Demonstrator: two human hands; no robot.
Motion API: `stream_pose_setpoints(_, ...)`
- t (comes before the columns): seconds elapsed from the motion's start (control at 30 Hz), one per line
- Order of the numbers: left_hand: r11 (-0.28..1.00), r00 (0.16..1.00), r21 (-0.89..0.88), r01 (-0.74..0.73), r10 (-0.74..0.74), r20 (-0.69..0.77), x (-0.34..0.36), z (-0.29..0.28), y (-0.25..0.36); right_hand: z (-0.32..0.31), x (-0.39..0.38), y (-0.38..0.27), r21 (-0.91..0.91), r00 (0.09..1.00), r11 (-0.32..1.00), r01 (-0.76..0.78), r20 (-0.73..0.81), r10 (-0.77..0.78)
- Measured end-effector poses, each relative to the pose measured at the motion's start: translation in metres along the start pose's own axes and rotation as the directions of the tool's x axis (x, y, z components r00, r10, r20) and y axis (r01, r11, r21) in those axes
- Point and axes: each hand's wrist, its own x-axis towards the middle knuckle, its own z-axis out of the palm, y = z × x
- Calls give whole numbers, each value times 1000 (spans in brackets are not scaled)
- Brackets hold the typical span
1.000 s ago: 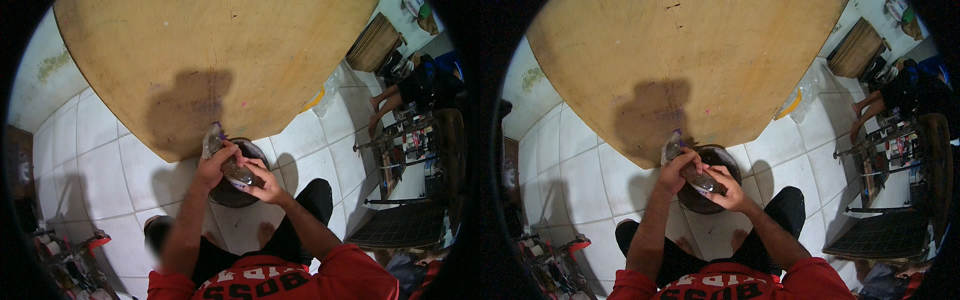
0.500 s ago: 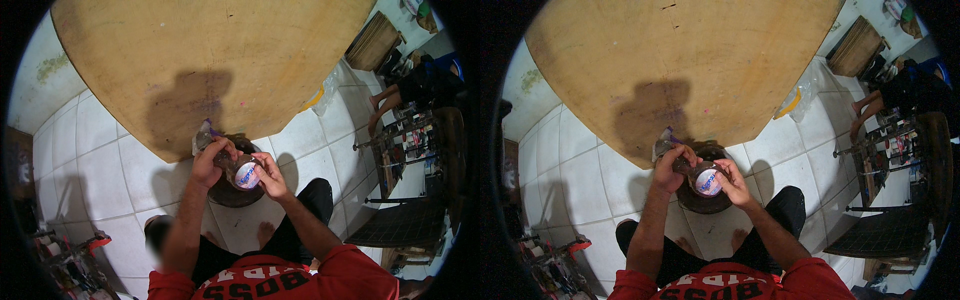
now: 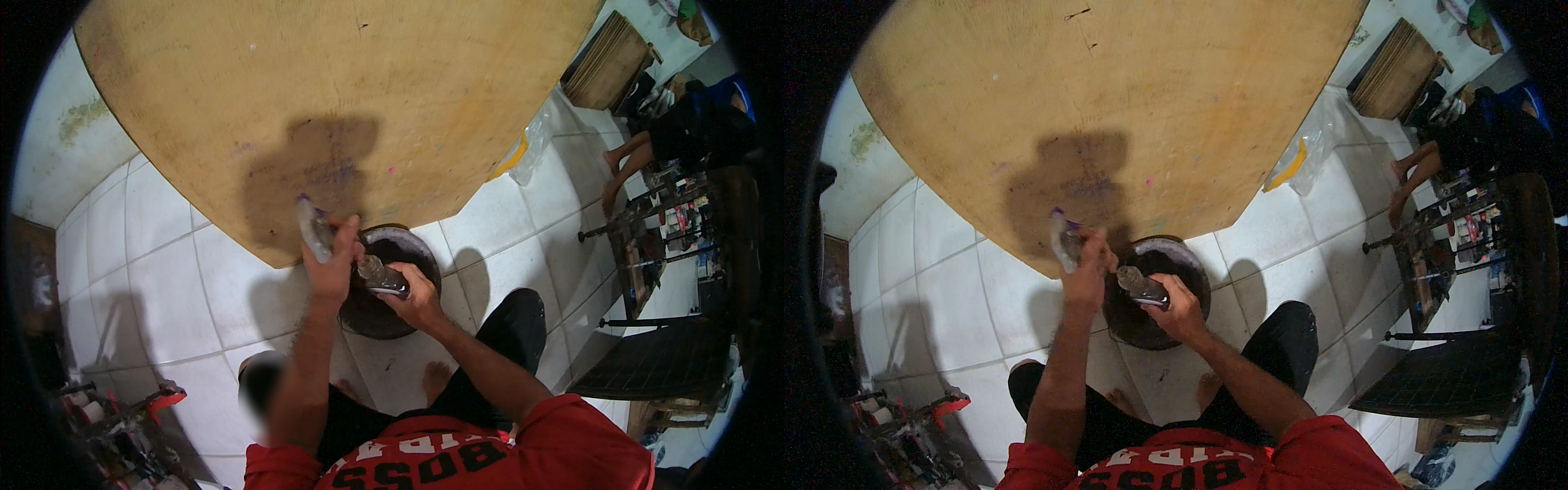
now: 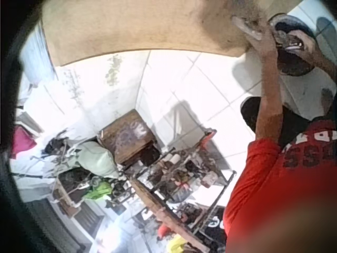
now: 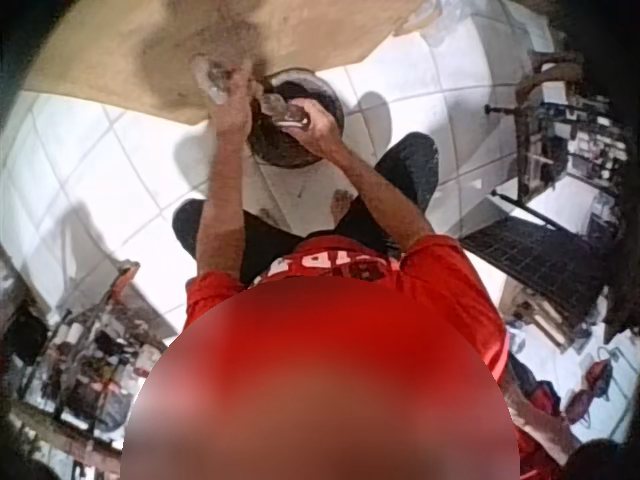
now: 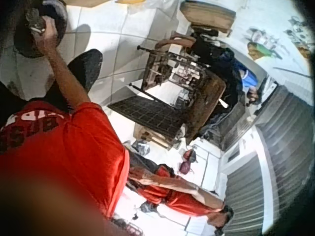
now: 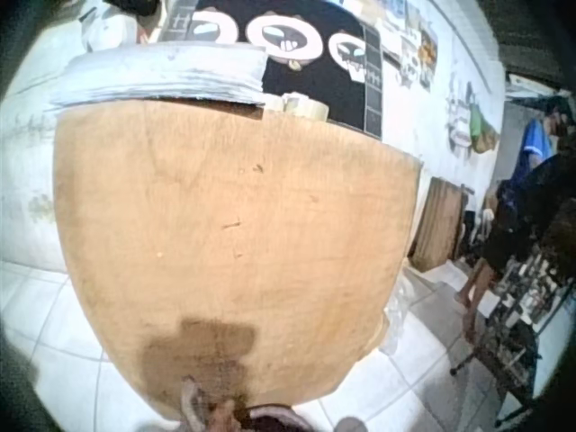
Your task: The person sits on the floor to mix a dark substance in a bucket using a bottle and a stick. They then stand up, wipe a screen printing frame with a cloth, and apply red ink to the frame using a squeegee. Finally, they place a black t-shirt under the frame and pull the squeegee across to print a design.
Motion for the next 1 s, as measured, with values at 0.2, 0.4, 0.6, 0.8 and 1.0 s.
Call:
stream_pose_setpoints(0.2,980,978,-31,-197,194,-75,12,-14,19,21,-11,66,-460,985,881,-109,69,158)
stream_pose_setpoints(0.4,976,976,-29,-214,212,-57,8,-14,25,42,-1,109,-560,936,804,-201,133,327)
stream_pose_setpoints(0.6,975,973,8,-222,222,-64,9,-19,26,62,1,125,-742,916,662,-105,187,354)
stream_pose_setpoints(0.8,977,976,20,-214,215,-24,8,-24,28,68,-1,140,-749,957,661,-35,165,237)
stream_pose_setpoints(1.0,976,975,62,-210,214,-54,8,-26,26,69,6,144,-735,931,673,-77,189,312)
